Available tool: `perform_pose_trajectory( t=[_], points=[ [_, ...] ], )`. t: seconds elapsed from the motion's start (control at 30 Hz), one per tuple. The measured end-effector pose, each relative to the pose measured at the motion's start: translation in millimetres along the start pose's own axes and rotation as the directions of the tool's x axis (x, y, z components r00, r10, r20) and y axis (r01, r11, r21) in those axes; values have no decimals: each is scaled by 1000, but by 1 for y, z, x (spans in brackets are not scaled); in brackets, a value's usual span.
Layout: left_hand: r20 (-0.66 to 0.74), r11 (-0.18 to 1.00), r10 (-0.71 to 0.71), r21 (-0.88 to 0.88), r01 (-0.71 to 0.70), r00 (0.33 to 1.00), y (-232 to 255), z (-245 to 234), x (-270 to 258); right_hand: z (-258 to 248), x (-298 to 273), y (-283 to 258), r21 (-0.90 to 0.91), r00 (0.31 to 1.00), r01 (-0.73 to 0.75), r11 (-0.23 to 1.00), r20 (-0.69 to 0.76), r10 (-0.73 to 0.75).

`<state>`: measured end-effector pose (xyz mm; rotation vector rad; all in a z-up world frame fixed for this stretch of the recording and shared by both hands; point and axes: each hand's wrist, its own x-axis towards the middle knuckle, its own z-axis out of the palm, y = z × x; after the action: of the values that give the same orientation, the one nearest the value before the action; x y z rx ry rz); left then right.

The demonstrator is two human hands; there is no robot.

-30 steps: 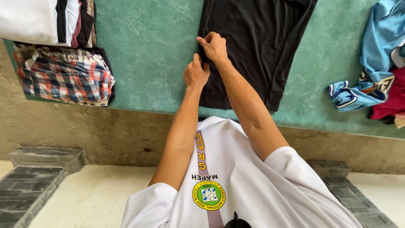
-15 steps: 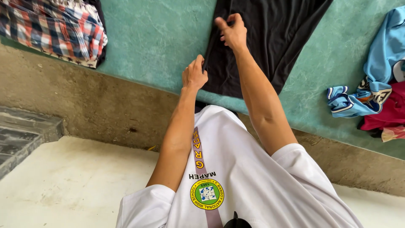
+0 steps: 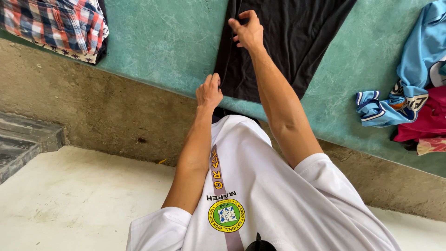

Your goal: The person folds a black t-shirt on a green countertop, then folds a pair of light-colored patterned pants. The folded items are placed on a stack of previously folded clothes.

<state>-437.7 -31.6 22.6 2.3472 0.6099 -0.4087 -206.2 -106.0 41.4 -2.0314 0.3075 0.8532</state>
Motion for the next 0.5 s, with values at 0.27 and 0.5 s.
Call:
perform_pose_trajectory(
  t=[0.27,0.5],
  points=[
    [236,989,-147,57,137,961,16,-32,17,2,13,26,-39,995,95,995,29,-94],
    [574,919,-393,258,297,718,52,-103,89,-27,5,-21,-215,982,-58,975,164,94]
  ],
)
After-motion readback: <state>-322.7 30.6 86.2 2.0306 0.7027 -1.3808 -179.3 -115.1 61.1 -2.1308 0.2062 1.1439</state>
